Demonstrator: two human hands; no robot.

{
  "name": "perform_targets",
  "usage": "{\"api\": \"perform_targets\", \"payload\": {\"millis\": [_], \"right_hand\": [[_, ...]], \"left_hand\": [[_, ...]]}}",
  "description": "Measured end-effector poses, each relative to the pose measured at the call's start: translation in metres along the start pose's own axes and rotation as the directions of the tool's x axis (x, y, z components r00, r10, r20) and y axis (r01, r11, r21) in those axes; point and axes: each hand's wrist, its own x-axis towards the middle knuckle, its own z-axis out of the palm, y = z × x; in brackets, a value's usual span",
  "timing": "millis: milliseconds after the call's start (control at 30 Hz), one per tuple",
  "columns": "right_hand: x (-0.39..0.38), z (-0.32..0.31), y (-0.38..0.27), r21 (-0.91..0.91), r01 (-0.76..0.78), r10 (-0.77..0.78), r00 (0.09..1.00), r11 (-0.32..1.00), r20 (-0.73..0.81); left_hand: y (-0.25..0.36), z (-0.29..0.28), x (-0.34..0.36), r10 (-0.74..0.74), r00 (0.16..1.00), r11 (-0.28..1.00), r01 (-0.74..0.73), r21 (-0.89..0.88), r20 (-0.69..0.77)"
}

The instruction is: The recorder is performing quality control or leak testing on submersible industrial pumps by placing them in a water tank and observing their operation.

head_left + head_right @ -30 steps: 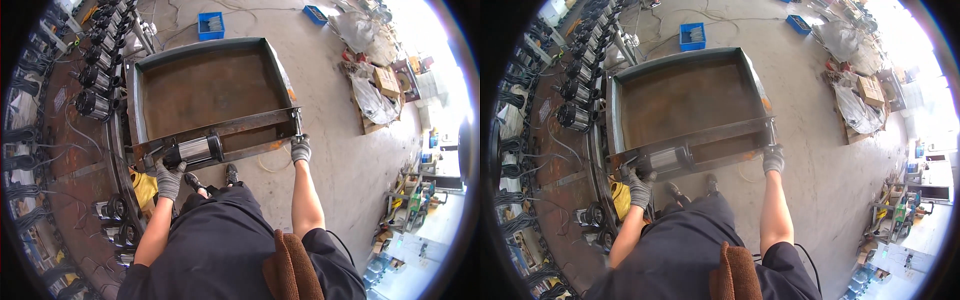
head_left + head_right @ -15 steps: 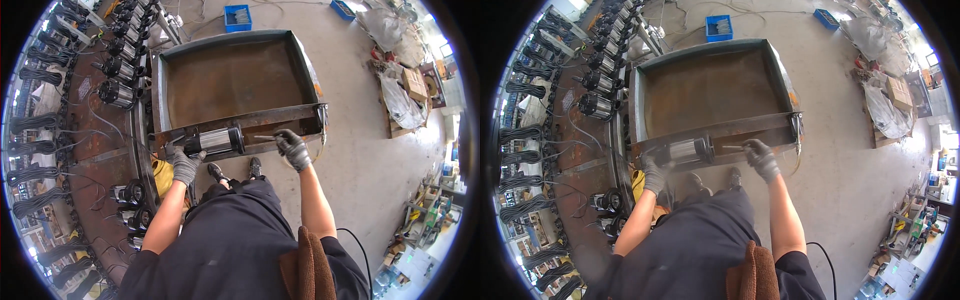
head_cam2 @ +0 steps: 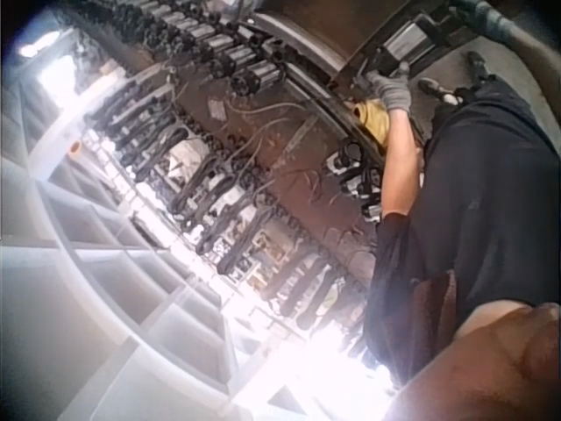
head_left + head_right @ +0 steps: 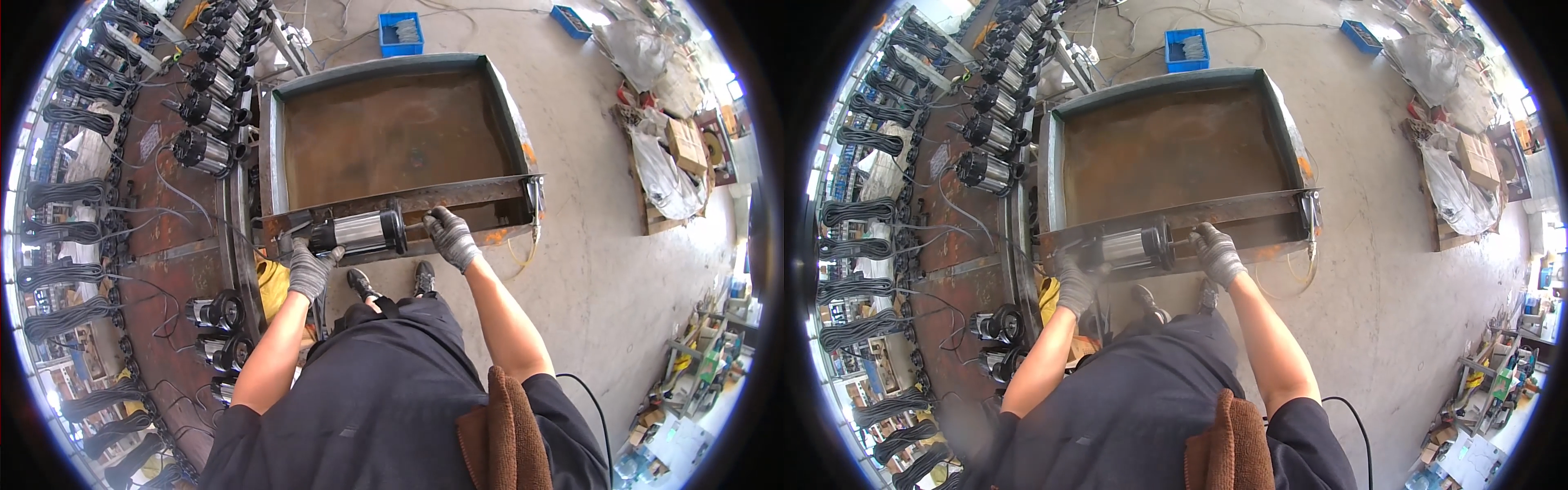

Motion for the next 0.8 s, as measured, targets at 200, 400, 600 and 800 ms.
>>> {"api": "perform_targets", "payload": {"millis": [200, 400, 600, 800], "right_hand": [[0.005, 0.008, 0.008, -0.506, -0.102, 0.078, 0.995, 0.856, -0.068], [0.000, -0.003, 0.023, 0.396, -0.137, 0.141, 0.990, 0.908, 0.020], [-0.002, -0.026, 0.008, 0.550, -0.399, 0.184, 0.895, 0.734, 0.405], [0.001, 0.000, 0.012, 0.359, -0.269, 0.248, 0.963, 0.894, 0.105]], "left_hand": [[-0.059, 0.016, 0.028, 0.167, 0.986, 0.981, -0.169, 0.100, 0.022], [-0.051, 0.017, 0.027, 0.264, 0.964, 0.964, -0.263, 0.026, -0.037], [-0.039, 0.009, 0.014, 0.205, 0.977, 0.975, -0.208, -0.073, -0.053], [0.000, -0.008, 0.002, 0.133, 0.989, 0.922, -0.149, 0.357, 0.071]]}}
